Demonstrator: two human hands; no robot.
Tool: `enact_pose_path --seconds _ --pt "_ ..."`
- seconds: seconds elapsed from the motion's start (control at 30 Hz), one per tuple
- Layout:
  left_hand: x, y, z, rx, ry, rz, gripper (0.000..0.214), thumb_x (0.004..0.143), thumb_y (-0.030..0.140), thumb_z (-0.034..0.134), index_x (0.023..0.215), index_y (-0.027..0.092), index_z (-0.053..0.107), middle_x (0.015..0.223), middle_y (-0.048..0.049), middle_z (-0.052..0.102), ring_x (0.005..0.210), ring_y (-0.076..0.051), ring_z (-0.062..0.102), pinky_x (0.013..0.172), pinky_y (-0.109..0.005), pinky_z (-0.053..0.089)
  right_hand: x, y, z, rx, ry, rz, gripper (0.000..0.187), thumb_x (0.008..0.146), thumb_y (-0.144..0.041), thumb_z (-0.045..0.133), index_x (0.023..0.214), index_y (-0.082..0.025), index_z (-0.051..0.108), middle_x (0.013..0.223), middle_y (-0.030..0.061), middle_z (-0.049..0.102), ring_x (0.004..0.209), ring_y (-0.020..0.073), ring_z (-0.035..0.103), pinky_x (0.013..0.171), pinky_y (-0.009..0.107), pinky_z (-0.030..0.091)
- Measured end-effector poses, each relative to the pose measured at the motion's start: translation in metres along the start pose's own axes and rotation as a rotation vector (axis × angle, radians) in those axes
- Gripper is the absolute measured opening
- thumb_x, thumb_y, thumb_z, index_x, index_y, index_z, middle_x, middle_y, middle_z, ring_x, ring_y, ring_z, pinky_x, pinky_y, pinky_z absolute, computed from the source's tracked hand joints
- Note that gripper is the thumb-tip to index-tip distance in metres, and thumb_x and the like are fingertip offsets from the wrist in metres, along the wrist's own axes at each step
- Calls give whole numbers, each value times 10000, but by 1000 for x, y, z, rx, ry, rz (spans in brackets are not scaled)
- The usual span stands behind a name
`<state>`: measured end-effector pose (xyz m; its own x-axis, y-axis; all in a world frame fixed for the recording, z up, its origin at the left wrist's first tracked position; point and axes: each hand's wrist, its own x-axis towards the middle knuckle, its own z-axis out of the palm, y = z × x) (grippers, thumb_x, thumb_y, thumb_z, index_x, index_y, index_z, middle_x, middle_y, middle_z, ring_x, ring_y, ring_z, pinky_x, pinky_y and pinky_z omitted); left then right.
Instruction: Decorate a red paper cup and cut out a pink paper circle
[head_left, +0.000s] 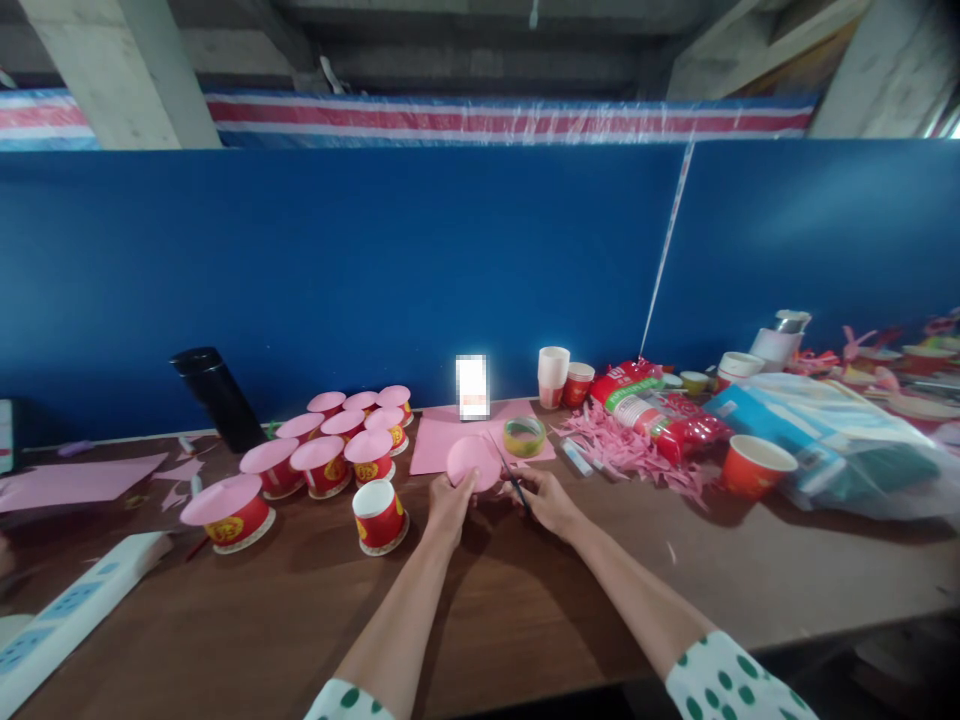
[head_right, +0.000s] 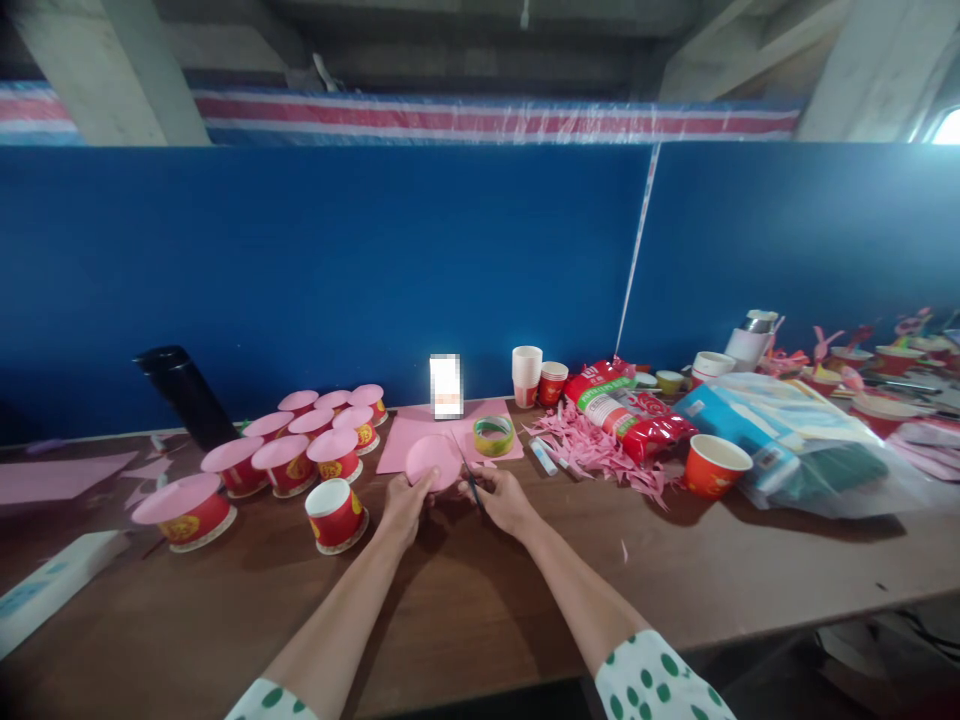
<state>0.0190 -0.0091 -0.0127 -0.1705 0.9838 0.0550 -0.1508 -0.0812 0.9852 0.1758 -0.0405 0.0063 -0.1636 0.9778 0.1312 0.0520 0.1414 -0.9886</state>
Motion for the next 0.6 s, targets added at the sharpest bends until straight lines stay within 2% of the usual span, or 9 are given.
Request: enact_pose_path --seconds 0.6 --pt "-4 10 0 -11 8 12 331 561 401 702 597 86 607 427 8 517 361 -69 412 381 -198 317 1 5 -2 -13 1 -2 328 688 -379 648 900 -128 643 516 -49 485 410 58 413 392 177 331"
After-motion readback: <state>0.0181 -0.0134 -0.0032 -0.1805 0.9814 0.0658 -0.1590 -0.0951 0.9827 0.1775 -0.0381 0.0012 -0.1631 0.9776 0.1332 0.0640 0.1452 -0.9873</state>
